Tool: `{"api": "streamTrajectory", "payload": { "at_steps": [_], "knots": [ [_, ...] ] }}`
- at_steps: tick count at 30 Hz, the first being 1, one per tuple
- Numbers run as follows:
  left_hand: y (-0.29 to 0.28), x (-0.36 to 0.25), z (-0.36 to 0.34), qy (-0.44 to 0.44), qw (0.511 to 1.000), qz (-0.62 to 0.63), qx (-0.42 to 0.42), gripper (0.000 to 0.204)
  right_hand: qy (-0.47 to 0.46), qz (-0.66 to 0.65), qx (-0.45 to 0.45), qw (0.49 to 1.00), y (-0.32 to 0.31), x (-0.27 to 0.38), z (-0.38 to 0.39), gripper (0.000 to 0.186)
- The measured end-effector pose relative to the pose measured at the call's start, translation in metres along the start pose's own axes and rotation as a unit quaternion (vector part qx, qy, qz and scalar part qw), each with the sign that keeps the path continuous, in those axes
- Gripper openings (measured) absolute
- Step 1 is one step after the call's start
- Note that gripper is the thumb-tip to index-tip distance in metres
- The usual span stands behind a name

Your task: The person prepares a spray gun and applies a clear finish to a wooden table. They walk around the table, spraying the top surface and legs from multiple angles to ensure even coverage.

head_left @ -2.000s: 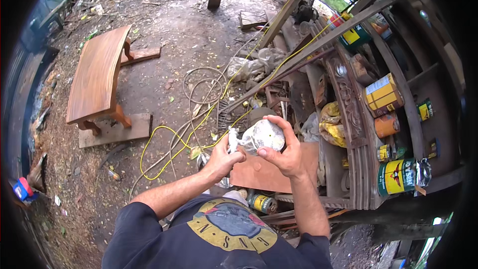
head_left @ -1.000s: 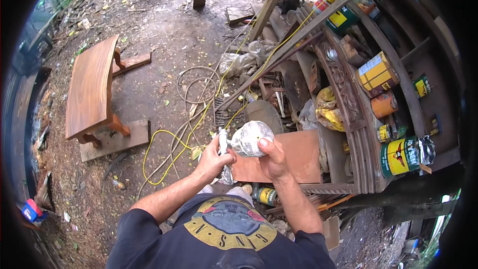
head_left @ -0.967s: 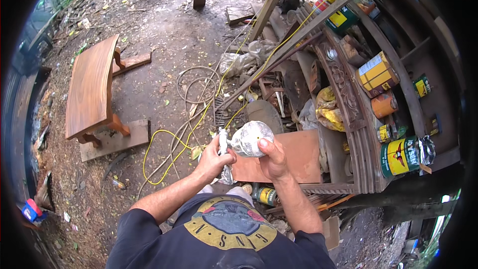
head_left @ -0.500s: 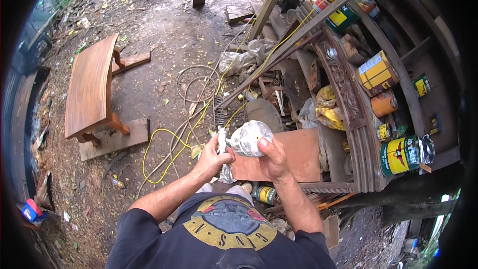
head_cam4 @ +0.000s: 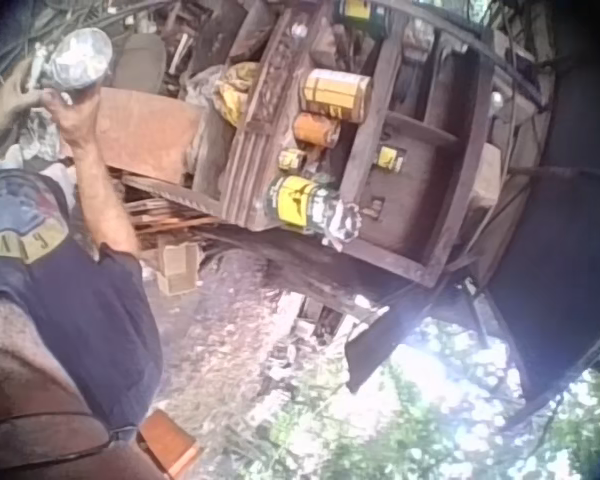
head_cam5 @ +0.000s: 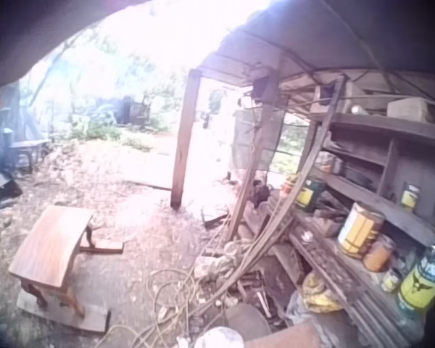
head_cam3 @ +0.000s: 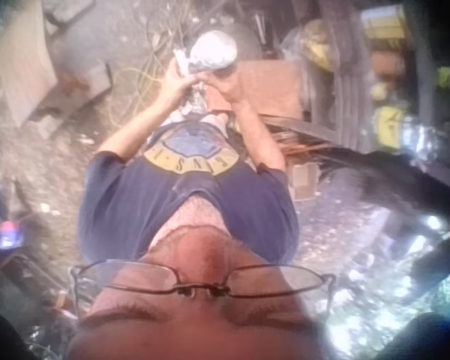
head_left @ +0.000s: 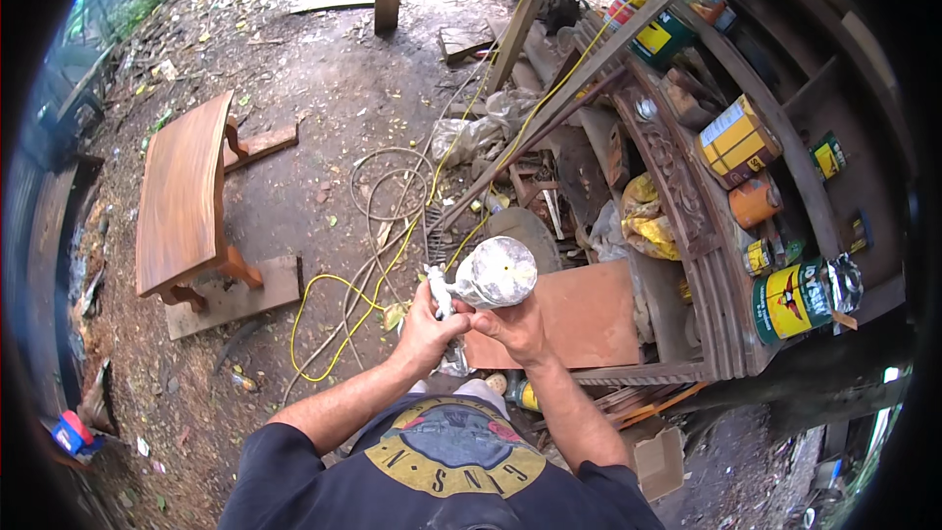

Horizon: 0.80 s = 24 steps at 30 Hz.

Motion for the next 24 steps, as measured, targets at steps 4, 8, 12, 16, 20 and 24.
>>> {"api": "streamTrajectory", "payload": {
  "at_steps": [4, 8, 12, 16, 20, 24],
  "knots": [
    [0.013, 0.007, 0.0, 0.025, 0.999, 0.029, 0.013, 0.066, -0.005, 0.091, -0.025, 0.996, -0.006, -0.011, -0.001, 0.075],
    [0.018, 0.005, 0.001, 0.019, 0.997, 0.045, 0.059, 0.069, -0.044, 0.133, -0.074, 0.987, -0.008, -0.003, -0.005, 0.071],
    [0.017, 0.005, 0.003, 0.017, 0.992, 0.044, 0.12, 0.072, -0.07, 0.181, -0.078, 0.978, -0.016, -0.001, -0.008, 0.073],
    [-0.002, -0.007, 0.002, 0.013, 0.986, -0.022, 0.165, 0.089, -0.104, 0.199, -0.071, 0.972, -0.019, 0.006, -0.011, 0.076],
    [-0.013, -0.074, 0.007, 0.264, 0.933, -0.244, 0.003, 0.085, -0.109, 0.174, -0.061, 0.977, -0.014, 0.01, -0.012, 0.081],
    [0.049, -0.173, 0.029, 0.468, 0.758, -0.443, 0.101, 0.067, -0.154, 0.22, -0.05, 0.962, -0.012, 0.013, -0.014, 0.084]
  ]
}}
Point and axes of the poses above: each hand's wrist, its own z-axis away from the middle knuckle, its own y-axis out of the palm, x = y × z, the point moved 4 cm from there along -z, towards the middle knuckle, and after that the axes turned 9 degrees about -y, right-handed, at the moved point
